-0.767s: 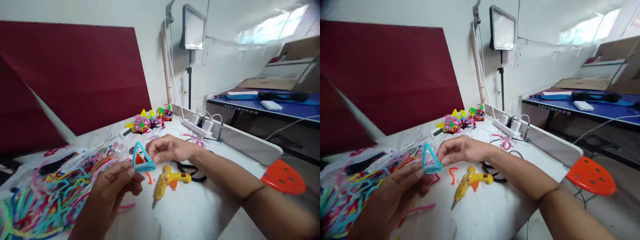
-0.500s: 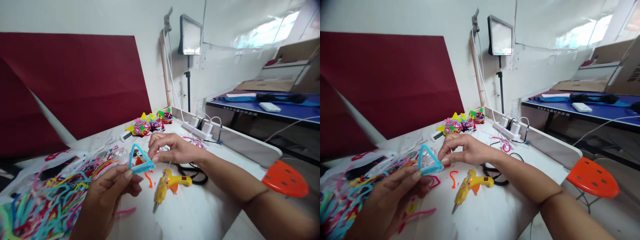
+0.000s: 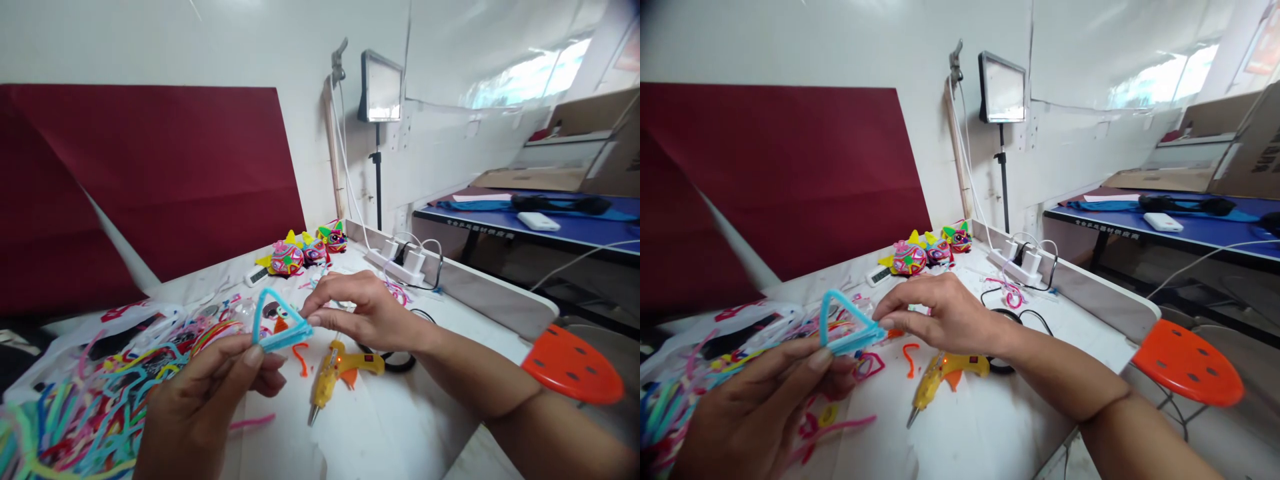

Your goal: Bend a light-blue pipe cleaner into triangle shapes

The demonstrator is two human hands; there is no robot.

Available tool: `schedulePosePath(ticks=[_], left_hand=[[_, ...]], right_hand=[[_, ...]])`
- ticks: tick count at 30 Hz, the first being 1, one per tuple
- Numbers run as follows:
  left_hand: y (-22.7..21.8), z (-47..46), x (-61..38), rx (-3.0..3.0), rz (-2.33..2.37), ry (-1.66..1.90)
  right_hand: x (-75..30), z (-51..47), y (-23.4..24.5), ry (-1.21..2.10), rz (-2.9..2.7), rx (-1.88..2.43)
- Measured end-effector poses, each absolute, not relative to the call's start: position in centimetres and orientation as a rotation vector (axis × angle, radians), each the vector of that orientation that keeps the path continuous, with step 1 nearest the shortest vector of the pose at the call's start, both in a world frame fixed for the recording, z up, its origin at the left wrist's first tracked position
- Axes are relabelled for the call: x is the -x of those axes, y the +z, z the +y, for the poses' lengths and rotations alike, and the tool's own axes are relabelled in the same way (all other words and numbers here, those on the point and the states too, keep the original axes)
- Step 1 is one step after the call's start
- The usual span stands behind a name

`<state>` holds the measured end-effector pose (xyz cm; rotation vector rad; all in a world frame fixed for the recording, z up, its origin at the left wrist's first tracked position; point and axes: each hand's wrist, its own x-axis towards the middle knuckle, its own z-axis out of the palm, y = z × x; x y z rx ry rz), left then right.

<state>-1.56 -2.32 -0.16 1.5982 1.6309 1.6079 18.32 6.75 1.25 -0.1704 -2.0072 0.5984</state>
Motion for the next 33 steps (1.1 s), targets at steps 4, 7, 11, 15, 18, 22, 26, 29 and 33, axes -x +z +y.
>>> schedulePosePath(ticks=[4,7,11,15,18,22,26,29,33], left_hand=[[0.0,-2.5,1.6,-1.539,1.657,1.548],[0.0,-2.5,1.4,-1.577,1.718,1.589],[-0.1,-2.3,1.1,-1.604,1.747,1.646],[-0.2,-2.2,0.8,-1.620,1.771,1.660],[-0.5,-2.1,0.7,-1.589,1.786,1.686],[-0.7,-2.1,0.4,-1.578,1.835,1.680],[-0.4,-2.2,0.0,-1.562,1.849,1.647],[-0.4,-2.1,0.0,-1.568,1.835,1.640],[-0.5,-2.0,0.0,-1.544,1.831,1.661]], right_hand=[[-17.8,6.6,0.7,0.818,-1.908,0.322],[-17.4,6.5,0.5,0.941,-1.818,0.390],[-16.8,6.1,0.3,1.107,-1.701,0.402],[-16.1,5.6,0.0,1.225,-1.579,0.448],[-15.6,5.4,-0.1,1.297,-1.473,0.465],[-15.3,5.3,-0.1,1.370,-1.382,0.501],[-15.1,5.2,-0.2,1.472,-1.319,0.499],[-15.0,5.2,-0.3,1.507,-1.288,0.501],[-14.8,5.2,-0.4,1.528,-1.254,0.508]])
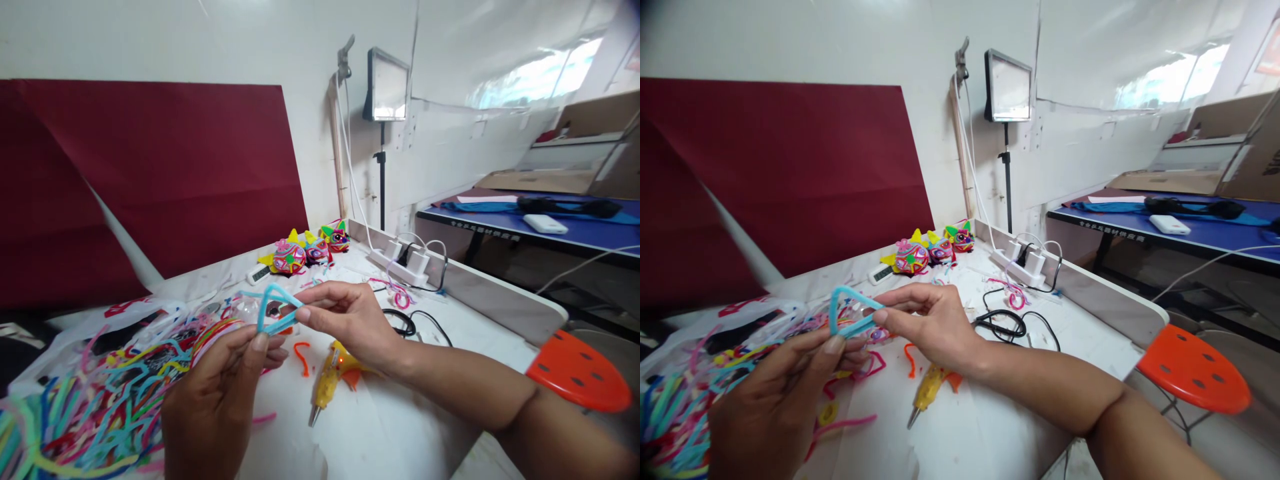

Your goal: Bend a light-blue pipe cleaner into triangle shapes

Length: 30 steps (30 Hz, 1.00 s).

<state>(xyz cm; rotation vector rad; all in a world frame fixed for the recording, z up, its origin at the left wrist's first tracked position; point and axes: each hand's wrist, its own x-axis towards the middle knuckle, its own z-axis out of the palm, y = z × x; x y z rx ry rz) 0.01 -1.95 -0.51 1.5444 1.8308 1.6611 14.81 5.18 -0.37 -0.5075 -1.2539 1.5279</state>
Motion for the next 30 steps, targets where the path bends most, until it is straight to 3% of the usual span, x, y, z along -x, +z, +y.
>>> schedulePosePath(ticks=[30], left_hand=[[-0.6,-1.6,-0.7,-1.477,1.778,1.721]], right_hand=[[-14.3,5.6,-1.7,1.494,-1.203,0.491]])
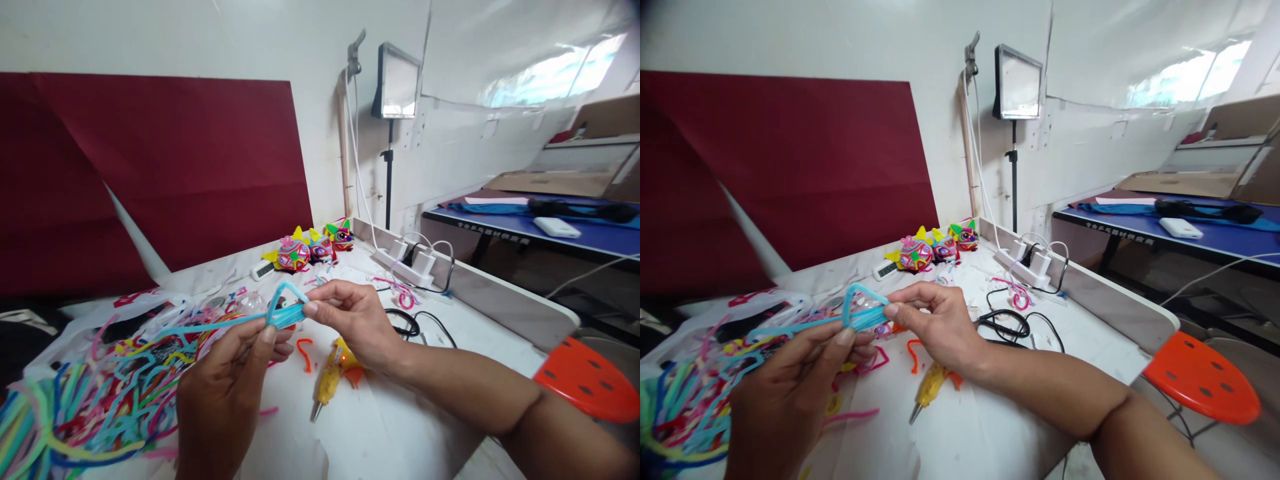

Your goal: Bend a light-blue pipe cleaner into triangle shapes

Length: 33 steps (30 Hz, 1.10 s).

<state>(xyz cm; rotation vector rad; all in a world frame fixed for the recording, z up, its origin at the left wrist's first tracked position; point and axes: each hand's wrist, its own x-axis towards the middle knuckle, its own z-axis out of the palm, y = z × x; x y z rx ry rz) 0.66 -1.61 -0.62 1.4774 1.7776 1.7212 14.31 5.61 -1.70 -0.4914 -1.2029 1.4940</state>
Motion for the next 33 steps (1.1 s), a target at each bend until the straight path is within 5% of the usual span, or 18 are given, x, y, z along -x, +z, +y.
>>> schedulePosePath(ticks=[19,33], left_hand=[[-1.2,-0.9,-0.5,-1.389,1.758,1.804],[-1.9,0.5,-0.2,-0.965,1.301,1.815]], right_hand=[[-13.9,6.0,-2.2,1.468,-1.187,0.507],[-13.5,5.7,-2.3,1.499,-1.142,0.515]])
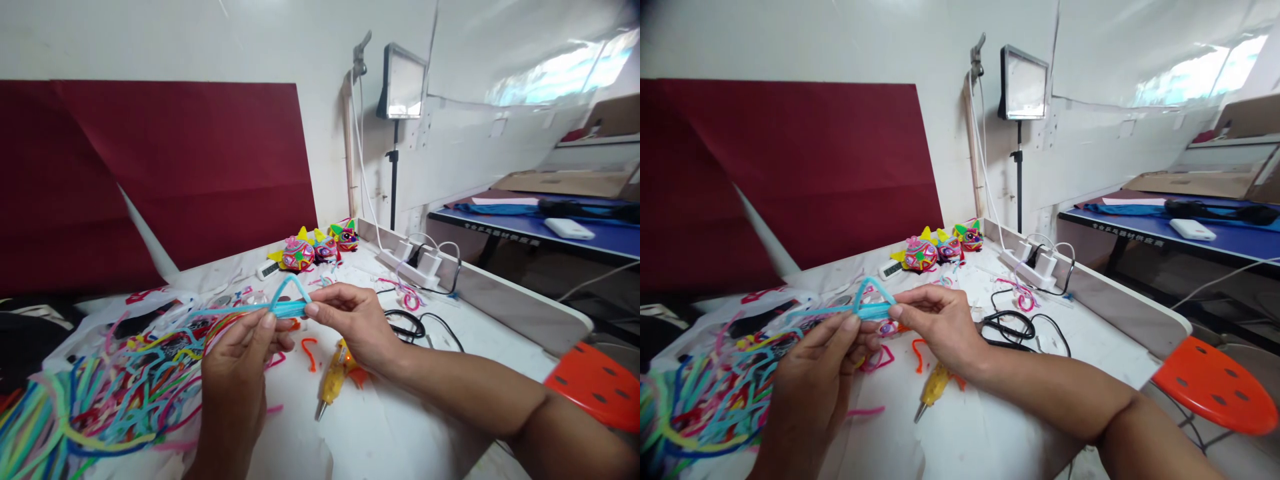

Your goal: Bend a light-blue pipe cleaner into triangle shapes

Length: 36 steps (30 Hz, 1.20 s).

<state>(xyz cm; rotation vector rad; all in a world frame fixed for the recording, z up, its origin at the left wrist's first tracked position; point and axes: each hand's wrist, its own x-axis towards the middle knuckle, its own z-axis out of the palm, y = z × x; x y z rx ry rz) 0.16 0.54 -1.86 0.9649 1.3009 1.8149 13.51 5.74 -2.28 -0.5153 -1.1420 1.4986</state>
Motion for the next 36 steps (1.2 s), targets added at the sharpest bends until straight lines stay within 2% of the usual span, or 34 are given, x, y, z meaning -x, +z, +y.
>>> schedulePosePath(ticks=[36], left_hand=[[-2.81,1.07,0.54,-1.014,1.108,1.825]], right_hand=[[-13.37,5.83,-2.49,1.583,-1.105,0.535]])
